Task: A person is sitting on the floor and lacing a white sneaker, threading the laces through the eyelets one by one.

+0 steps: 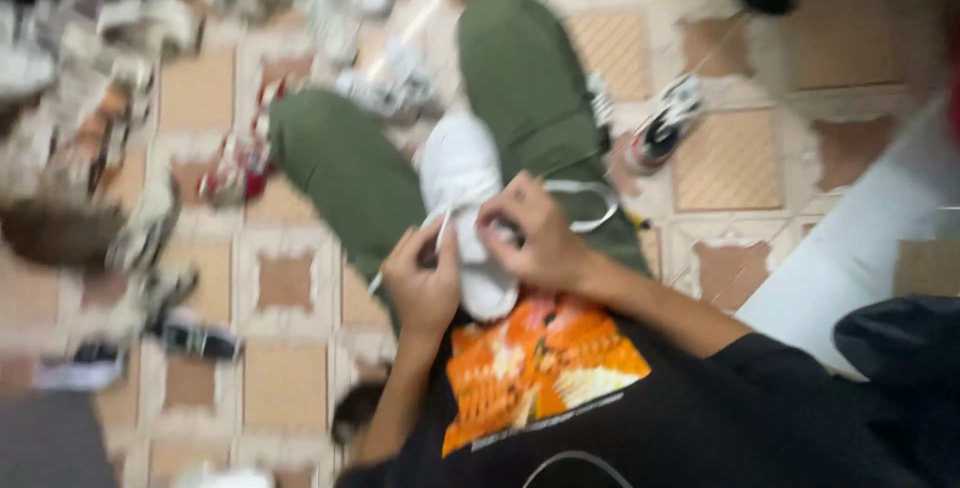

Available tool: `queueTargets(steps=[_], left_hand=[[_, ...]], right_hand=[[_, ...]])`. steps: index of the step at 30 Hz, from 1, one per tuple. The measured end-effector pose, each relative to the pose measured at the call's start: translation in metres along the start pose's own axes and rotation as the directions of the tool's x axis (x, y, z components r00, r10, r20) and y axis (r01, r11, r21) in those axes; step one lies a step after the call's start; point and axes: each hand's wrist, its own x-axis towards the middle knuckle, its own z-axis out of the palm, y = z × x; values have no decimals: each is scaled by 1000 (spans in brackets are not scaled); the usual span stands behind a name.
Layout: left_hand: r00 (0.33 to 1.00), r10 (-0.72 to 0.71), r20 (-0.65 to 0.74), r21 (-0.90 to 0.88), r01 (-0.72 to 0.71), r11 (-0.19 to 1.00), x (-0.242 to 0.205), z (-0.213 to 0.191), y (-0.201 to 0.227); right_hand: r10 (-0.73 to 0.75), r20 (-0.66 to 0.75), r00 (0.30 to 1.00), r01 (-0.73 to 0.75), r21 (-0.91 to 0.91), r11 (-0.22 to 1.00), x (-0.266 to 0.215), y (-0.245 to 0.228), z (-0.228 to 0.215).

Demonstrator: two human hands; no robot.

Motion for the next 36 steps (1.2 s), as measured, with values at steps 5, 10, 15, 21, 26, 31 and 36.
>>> queueTargets(steps=[5,10,15,21,26,31,36], left_hand=[[986,-158,62,-173,166,971,0,-3,5],[972,-212,100,-262,231,937,0,-3,2],[975,-194,105,-252,214,944,2,-3,6],[988,-126,84,-182,140,973,6,-3,7],[988,-102,114,-199,124,972,13,-5,1],[971,-97,219,-213,145,966,23,-12,-3],[975,-66,212,-165,102,981,31,-8,-12]], right_hand=[[22,23,999,-21,-66,998,9,-6,1],[31,-10,999,-31,-59,998,15,-9,3],[46,10,999,-45,-48,998,19,-12,1],[70,44,997,-66,-79,995,24,-15,-2],[36,114,993,-23,-111,994,39,-22,-4],[44,173,984,-23,-120,993,43,-22,-2],[42,204,978,-9,-155,988,46,-18,-2]])
